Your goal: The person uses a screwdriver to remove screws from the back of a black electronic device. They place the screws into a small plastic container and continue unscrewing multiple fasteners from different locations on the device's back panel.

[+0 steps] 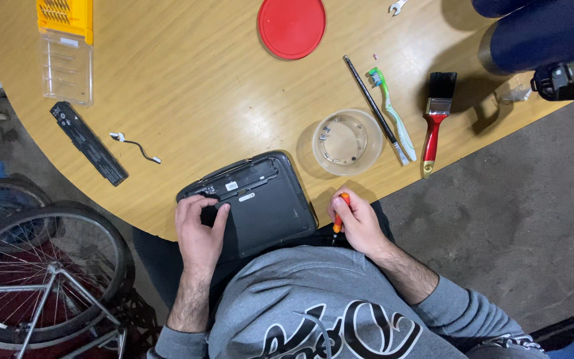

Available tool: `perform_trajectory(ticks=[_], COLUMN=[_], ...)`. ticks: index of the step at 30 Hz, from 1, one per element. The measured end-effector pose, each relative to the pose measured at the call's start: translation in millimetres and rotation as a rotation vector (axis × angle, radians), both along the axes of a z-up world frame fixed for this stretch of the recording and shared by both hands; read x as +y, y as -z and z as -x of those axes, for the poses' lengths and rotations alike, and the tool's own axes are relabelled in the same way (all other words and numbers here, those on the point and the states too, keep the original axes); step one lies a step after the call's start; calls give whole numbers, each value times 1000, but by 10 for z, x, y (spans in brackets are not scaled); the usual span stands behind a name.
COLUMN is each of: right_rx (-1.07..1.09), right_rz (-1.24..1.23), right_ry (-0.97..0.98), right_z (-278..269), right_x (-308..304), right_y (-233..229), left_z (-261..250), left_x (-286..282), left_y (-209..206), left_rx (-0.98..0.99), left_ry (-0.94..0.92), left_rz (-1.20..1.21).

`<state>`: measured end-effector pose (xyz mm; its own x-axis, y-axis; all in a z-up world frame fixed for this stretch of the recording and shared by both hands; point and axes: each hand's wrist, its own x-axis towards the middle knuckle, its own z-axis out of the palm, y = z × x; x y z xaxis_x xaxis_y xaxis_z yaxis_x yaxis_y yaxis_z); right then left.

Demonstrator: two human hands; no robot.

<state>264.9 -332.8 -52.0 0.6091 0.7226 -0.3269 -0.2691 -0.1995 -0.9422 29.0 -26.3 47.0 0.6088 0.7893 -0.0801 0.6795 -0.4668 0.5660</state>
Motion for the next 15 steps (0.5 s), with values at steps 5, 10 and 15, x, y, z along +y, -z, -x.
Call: perform_trajectory(ticks=[5, 10, 15], right_rx=[1, 30, 9], right_rz=[2, -7, -4], right_ry=[4, 12, 7], right_z=[9, 26, 26], right_x=[7, 5, 11], right_y=[-10, 38, 9], left_z=[3, 74, 106], left_x=[-7, 38, 41], left_y=[37, 139, 181], left_rx=[10, 27, 60], left_ry=[26, 23, 42], left_rz=[-8, 4, 0])
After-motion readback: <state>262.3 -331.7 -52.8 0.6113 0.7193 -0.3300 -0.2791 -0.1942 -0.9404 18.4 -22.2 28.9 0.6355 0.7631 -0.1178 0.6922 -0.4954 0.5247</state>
